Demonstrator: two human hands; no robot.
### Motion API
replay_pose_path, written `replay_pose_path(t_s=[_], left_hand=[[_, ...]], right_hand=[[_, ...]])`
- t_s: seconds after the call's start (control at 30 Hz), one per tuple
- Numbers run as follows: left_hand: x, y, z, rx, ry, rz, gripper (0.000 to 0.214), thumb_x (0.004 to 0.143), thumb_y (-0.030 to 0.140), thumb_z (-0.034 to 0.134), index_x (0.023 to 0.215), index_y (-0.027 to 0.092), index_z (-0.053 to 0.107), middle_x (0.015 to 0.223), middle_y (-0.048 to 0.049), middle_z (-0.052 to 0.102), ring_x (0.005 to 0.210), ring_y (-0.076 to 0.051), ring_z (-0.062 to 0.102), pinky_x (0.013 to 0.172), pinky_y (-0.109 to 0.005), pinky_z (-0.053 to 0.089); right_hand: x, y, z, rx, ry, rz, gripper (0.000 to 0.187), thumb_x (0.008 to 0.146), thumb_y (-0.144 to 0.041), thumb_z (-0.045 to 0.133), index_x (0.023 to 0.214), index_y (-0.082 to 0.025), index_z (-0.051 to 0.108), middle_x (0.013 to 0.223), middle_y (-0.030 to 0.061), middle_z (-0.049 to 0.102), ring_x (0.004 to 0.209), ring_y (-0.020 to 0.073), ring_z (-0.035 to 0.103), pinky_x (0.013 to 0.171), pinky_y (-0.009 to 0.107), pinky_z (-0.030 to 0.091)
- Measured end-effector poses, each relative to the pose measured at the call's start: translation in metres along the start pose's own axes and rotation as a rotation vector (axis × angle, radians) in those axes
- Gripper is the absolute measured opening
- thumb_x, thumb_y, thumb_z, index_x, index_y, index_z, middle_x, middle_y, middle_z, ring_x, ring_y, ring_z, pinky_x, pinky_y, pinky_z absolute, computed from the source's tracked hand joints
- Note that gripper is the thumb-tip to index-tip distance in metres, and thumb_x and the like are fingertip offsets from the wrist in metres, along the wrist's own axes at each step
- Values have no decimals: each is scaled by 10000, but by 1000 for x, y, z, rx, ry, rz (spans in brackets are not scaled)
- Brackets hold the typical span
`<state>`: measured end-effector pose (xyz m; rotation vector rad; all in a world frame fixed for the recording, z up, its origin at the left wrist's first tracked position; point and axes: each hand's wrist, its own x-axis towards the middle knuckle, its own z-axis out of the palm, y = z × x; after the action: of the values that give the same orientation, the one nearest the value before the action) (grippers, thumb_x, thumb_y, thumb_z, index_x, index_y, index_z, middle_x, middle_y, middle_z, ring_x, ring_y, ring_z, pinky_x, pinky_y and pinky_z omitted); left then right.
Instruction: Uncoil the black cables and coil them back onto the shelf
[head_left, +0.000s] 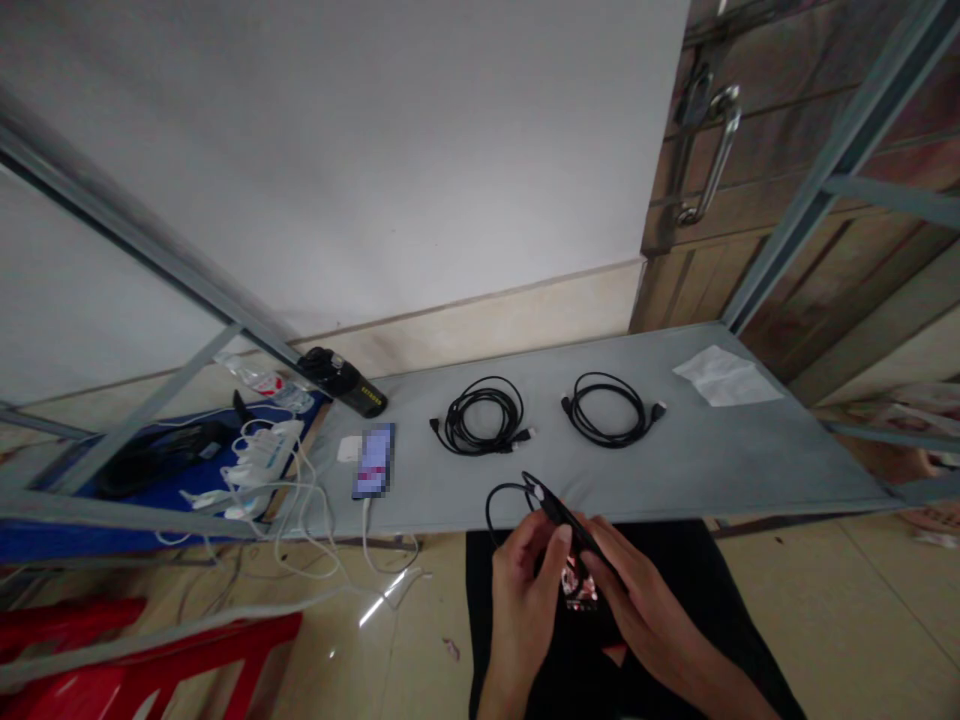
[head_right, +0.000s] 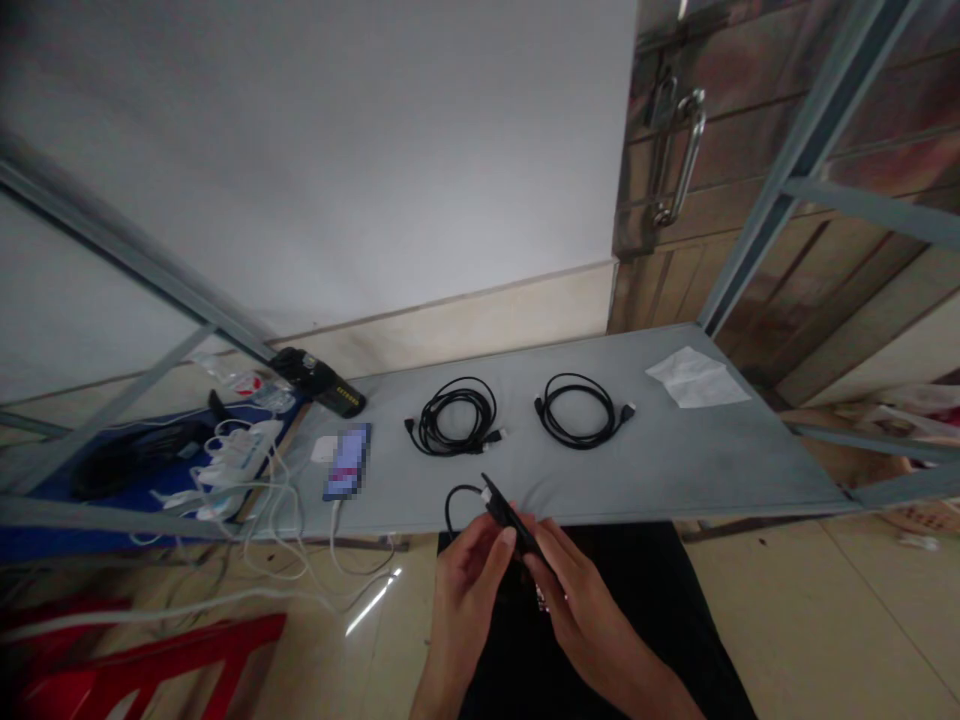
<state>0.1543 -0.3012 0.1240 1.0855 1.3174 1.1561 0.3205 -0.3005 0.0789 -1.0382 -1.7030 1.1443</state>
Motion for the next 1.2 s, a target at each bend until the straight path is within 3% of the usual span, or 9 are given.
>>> replay_pose_path(t_s=[0.1, 0.2, 0.3, 0.4, 0.6, 0.8, 1.0, 1.1, 1.2], left_hand=[[-1, -3, -10, -9, 2, 12, 364, 1034, 510, 749, 1147, 177, 841, 1079, -111, 839, 975, -257, 774, 905, -322, 614], [-3, -7, -17, -47, 81, 2, 429, 1024, 554, 748, 1177, 163, 836, 1042, -120, 840, 973, -270, 781, 925, -353, 614], [-3, -12, -26, -126, 195, -16, 503, 1005, 586, 761, 1273, 165, 818, 944, -100, 827, 923, -252, 773, 932, -360, 602], [1, -15, -39, -276, 269, -7, 541, 980, 590, 786, 1314, 165, 808, 873, -73, 783, 793, -209, 728, 826, -346, 601], [4, -13, -70, -358, 351, -2, 516, 910, 529, 878, 1269, 161, 831, 754, -14, 665, 663, -145, 606, 614, -270, 503], [0, -14, -78, -335, 342, -10, 468, 946, 506, 849, 1284, 185, 817, 776, -21, 696, 676, -158, 638, 642, -284, 537], [2, -16, -81, -333, 368, 17, 405, 939, 501, 857, 1207, 200, 819, 859, -56, 777, 696, -183, 715, 685, -320, 601], [5, -17, -89, -344, 436, 10, 495, 910, 547, 878, 1245, 192, 800, 954, -97, 830, 760, -222, 788, 765, -372, 649], [8, -19, -103, -371, 489, -7, 608, 870, 581, 909, 1292, 167, 769, 1118, -177, 856, 992, -332, 847, 881, -453, 673]], right_hand=[[6, -8, -14, 79, -51, 55, 446, 1172, -434, 472, 1572, -342, 644, 1495, 97, 732, 1425, 297, 685, 1214, 466, 572], [7, -5, -25, 95, 46, 129, 407, 1156, -505, 513, 1434, -306, 732, 1273, 85, 805, 1252, 281, 759, 1157, 423, 599], [7, 3, -36, 124, 180, 205, 393, 1123, -574, 569, 1298, -284, 766, 928, 37, 767, 908, 228, 769, 875, 323, 660], [7, 11, -49, 200, 320, 208, 405, 1104, -599, 599, 1268, -263, 756, 742, -10, 644, 682, 182, 643, 668, 287, 589], [-6, 32, -80, 214, 448, 204, 445, 1075, -596, 664, 1306, -225, 752, 709, -23, 553, 622, 161, 547, 571, 290, 500], [-19, 45, -94, 107, 468, 225, 421, 1070, -611, 665, 1248, -244, 770, 718, -7, 608, 644, 177, 592, 612, 305, 539], [-17, 45, -100, 188, 537, 234, 418, 1054, -651, 657, 1124, -251, 759, 840, 47, 713, 661, 214, 686, 630, 363, 630], [-20, 46, -110, 189, 576, 248, 432, 1049, -667, 650, 1154, -259, 745, 717, 2, 607, 521, 175, 554, 447, 310, 482], [-24, 46, -125, 178, 629, 264, 432, 1060, -660, 649, 1208, -262, 730, 642, -51, 458, 499, 133, 410, 420, 254, 316]])
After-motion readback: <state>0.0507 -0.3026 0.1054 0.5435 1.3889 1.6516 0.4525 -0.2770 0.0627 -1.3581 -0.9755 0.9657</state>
